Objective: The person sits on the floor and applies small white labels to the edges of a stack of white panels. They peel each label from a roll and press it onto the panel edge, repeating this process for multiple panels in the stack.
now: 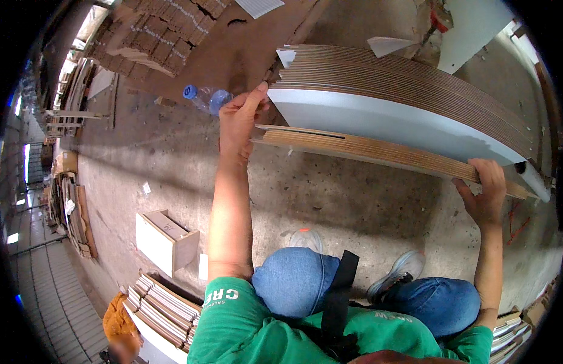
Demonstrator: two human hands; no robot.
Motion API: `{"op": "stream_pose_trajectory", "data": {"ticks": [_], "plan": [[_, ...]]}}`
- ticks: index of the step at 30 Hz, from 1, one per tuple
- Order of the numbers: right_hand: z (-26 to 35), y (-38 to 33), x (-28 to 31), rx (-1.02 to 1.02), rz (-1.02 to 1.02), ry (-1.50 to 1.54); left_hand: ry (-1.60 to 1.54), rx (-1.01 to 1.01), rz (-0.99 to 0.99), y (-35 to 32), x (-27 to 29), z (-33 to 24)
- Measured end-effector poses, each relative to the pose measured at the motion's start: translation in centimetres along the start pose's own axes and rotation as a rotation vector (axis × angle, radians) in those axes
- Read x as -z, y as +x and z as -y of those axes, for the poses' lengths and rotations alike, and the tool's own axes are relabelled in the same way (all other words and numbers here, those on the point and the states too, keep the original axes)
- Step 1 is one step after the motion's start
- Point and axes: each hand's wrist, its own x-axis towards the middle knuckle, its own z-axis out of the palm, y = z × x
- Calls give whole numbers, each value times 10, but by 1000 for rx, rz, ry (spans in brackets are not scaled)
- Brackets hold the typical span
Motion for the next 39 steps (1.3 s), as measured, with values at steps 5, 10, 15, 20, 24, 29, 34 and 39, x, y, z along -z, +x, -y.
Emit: {"op": "stream_pose_trajectory", "data": {"ticks": [5,10,15,20,24,29,34,39], "plan": [[0,0,1,0,-13,-1,-50,-22,18,-5,-1,-7],[-6,-6,-4,-40,6,-12,-90,-45,77,-1,4,0],[-1,-2,-2,-4,-15,-12,-85,-79,113,-3,10,2],[-5,-8,-4,-24,-19,-45,-89,-93,187,-7,15,1],[-4,-8,-4,-16,-39,-57,-66,-106,214,-13,16,-3],[-4,-8,-3,-15,-42,-58,-86,-91,225,-16,15,-6],[-4,-8,-3,-26,-37,-55,-55,-122,218,-14,17,-3],[-4,-7,-3,-30,-35,-54,-73,-112,199,-11,18,0]]}}
